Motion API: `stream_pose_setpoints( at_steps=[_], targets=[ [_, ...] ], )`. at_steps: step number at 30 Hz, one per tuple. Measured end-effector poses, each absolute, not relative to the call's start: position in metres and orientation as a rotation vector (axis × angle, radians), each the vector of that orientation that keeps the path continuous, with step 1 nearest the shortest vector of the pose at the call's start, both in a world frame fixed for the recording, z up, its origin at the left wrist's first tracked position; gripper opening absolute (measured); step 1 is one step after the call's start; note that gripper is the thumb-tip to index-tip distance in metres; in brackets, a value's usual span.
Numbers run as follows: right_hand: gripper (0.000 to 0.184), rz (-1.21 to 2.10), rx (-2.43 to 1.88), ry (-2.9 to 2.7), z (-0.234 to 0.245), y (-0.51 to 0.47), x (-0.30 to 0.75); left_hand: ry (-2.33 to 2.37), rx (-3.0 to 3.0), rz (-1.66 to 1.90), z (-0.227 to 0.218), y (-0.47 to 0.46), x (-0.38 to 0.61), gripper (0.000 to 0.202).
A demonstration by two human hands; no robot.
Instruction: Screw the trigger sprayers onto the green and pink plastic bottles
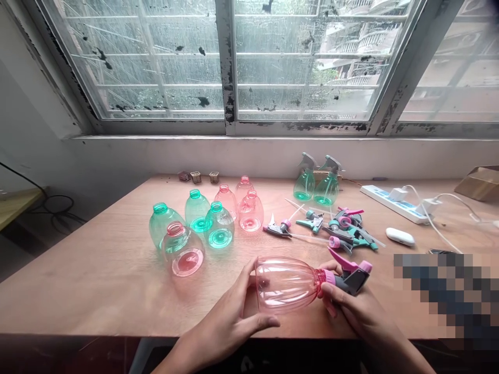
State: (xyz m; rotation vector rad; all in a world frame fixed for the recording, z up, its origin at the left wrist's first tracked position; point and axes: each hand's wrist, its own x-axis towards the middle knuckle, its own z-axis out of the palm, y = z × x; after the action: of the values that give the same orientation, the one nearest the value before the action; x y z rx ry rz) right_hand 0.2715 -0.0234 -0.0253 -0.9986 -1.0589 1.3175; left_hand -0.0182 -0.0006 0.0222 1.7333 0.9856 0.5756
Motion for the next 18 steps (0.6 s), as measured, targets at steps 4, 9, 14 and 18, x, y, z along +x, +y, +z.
stream_pose_setpoints(
  at_steps=[4,9,14,18],
  targets=[
    [0.031,1.313,-0.976,-1.009,-0.0276,-0.0213,0.2699,0.942,1.825,0.670,0.0141,-0.0033,-0.0205,0.100],
    [0.032,1.306,-0.994,-1.024,-0.0269,-0.0228,0.2693,0.935,1.833,0.674,0.0123,-0.0055,-0.0214,0.105],
    [0.035,1.314,-1.037,-1.073,-0.0243,-0.0254,0.2692,1.002,1.773,0.611,0.0181,-0.0018,-0.0197,0.113],
    [0.037,1.304,-1.048,-1.077,-0.0207,-0.0258,0.2674,0.989,1.749,0.637,0.0213,-0.0029,-0.0186,0.104]
  ],
)
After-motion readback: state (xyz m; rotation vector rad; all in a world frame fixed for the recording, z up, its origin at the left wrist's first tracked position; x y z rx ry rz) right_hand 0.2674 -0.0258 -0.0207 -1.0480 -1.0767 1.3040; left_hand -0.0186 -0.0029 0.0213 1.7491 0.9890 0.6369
